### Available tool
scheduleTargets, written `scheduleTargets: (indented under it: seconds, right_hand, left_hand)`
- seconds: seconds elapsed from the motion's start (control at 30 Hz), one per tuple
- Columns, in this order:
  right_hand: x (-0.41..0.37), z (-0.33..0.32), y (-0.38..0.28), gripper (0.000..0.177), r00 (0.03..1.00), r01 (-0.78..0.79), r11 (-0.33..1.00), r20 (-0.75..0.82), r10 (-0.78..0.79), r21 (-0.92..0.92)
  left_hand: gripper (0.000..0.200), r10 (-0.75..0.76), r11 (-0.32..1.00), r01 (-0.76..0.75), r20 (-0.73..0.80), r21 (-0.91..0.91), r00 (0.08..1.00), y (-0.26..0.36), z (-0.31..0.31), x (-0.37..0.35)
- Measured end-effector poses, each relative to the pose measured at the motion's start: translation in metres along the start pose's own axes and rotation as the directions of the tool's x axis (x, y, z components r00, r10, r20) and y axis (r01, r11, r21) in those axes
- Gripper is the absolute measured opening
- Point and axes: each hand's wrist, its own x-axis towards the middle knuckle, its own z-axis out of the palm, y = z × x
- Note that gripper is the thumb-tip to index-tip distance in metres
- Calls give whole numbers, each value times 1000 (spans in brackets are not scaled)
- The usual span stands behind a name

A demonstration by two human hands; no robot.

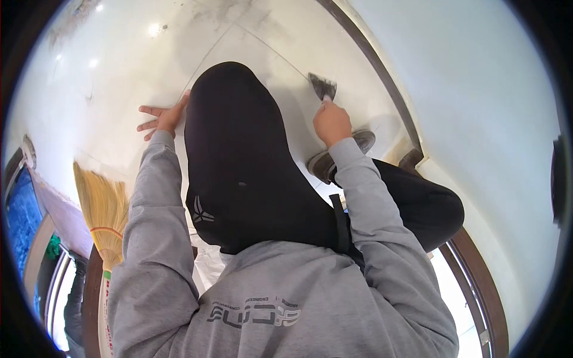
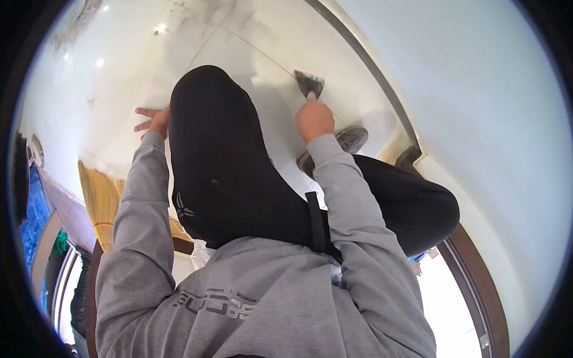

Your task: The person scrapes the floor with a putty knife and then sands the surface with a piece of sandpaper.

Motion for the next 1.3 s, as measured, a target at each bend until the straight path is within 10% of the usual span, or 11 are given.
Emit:
scheduleTargets:
  seconds: [1.3]
  right_hand:
    - [36, -16, 73, 41, 962, 253, 927, -27, -271, -276]
  left_hand:
    - [169, 30, 999, -31, 32, 22, 999, 23, -33, -48]
